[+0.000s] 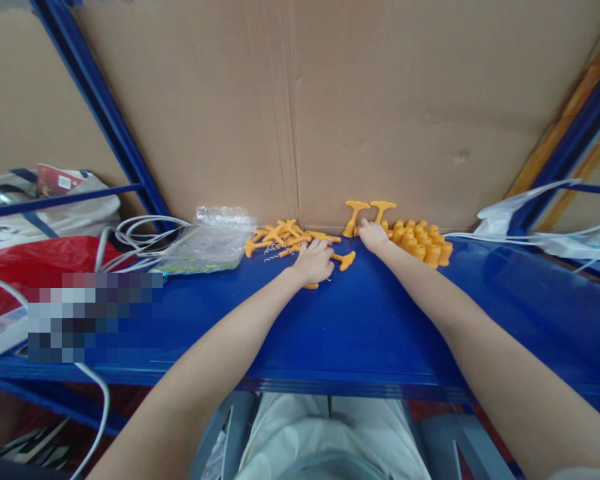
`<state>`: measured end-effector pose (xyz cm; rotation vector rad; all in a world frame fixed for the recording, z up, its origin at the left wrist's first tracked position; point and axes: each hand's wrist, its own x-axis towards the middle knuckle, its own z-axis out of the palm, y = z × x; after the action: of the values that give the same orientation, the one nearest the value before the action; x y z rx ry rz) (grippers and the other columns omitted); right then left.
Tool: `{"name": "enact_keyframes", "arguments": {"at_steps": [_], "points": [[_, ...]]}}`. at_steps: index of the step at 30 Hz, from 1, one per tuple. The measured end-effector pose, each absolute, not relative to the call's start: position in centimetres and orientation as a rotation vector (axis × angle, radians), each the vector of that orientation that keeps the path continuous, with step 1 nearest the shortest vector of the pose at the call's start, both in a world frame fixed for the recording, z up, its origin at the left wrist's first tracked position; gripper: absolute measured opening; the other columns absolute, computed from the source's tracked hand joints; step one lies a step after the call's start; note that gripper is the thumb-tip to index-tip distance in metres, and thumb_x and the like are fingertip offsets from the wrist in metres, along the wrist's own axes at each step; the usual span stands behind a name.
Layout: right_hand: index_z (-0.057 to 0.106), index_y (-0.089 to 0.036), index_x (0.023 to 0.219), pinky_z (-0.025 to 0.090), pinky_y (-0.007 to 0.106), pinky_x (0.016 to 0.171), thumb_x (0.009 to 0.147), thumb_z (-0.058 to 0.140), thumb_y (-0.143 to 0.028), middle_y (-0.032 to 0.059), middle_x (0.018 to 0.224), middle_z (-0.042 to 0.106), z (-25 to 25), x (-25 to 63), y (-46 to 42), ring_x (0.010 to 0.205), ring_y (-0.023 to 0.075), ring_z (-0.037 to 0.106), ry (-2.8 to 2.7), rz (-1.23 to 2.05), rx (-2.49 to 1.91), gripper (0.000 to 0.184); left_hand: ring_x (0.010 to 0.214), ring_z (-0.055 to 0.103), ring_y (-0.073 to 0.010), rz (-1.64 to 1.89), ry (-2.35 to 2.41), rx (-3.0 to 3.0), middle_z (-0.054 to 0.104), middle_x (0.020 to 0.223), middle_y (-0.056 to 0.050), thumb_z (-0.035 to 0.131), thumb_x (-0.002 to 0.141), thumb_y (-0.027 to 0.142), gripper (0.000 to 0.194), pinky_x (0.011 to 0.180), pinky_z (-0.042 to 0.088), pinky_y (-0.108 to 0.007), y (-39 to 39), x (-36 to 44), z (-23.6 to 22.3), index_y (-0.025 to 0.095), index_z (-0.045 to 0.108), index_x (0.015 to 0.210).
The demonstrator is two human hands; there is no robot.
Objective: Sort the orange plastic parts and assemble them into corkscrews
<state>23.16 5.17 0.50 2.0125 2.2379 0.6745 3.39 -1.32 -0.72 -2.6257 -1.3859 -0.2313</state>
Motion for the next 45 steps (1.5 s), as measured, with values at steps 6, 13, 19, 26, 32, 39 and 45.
{"name": "enact_keyframes", "arguments": {"at_steps": [6,13,19,26,32,39,45], "points": [[0.063,-0.008,0.129,0.045,0.035,0.096,0.095,0.026,-0.004,0.0227,0.129,0.061,0.2,23.3,4.7,0.118,0.0269,0.062,2.281,0.625,2.044,0.051,0.133,0.05,-0.0296,-0.257,-1.422,-2.663,0.061,0.138,-0.012,0.044,0.088,0.016,0.037,0.113,0.034,-0.056,-1.2,3.2,-0.9,0.017,0.062,0.12],[0.064,-0.011,0.128,0.043,0.038,0.098,0.096,0.035,-0.013,0.0213,0.13,0.063,1.8,25.1,3.6,0.12,0.0289,0.061,2.316,0.587,2.106,0.043,0.138,0.043,-0.0293,-0.242,-1.408,-2.719,0.061,0.14,-0.006,0.042,0.091,0.017,0.037,0.115,0.029,-0.06,-0.6,3.2,-1.2,0.025,0.067,0.117],[0.069,-0.011,0.123,0.041,0.041,0.099,0.094,0.042,-0.016,0.0209,0.124,0.069,4.0,29.4,3.1,0.119,0.0289,0.063,2.055,0.605,2.355,0.04,0.127,0.049,-0.0312,-0.39,-1.435,-2.683,0.062,0.129,-0.009,0.053,0.088,0.015,0.027,0.104,0.039,-0.053,-0.9,3.1,-0.9,0.024,0.07,0.106],[0.071,-0.021,0.123,0.044,0.047,0.097,0.09,0.058,-0.036,0.0159,0.127,0.07,3.8,32.0,3.3,0.117,0.0315,0.063,1.993,0.378,2.274,0.039,0.097,0.064,-0.0251,-0.901,-1.431,-2.633,0.068,0.093,-0.007,0.058,0.088,0.019,0.012,0.09,0.047,-0.04,-0.2,2.9,-0.4,0.018,0.069,0.092],[0.073,-0.02,0.12,0.045,0.049,0.095,0.083,0.065,-0.021,0.0159,0.117,0.073,3.8,32.1,4.1,0.108,0.0305,0.066,2.037,0.42,2.157,0.038,0.071,0.062,-0.0154,-1.858,-1.611,-2.725,0.065,0.072,-0.001,0.065,0.087,0.027,0.011,0.069,0.051,-0.027,0.6,3.6,-0.3,0.016,0.065,0.086],[0.076,-0.019,0.106,0.044,0.053,0.099,0.085,0.065,-0.024,0.0144,0.111,0.074,4.8,31.6,3.7,0.105,0.0307,0.067,2.027,0.407,2.148,0.025,0.065,0.061,-0.0134,-1.957,-1.919,-2.763,0.069,0.071,-0.004,0.064,0.091,0.029,0.023,0.061,0.05,-0.025,-1.0,3.9,0.0,0.015,0.064,0.073],[0.072,-0.011,0.115,0.039,0.055,0.101,0.088,0.064,-0.031,0.0211,0.115,0.072,5.7,30.9,2.8,0.113,0.0339,0.064,1.992,0.456,2.19,0.034,0.067,0.064,-0.014,-1.77,-1.962,-2.743,0.073,0.083,-0.006,0.062,0.091,0.02,0.013,0.065,0.053,-0.026,-1.0,4.1,-0.3,0.013,0.065,0.102]]}}
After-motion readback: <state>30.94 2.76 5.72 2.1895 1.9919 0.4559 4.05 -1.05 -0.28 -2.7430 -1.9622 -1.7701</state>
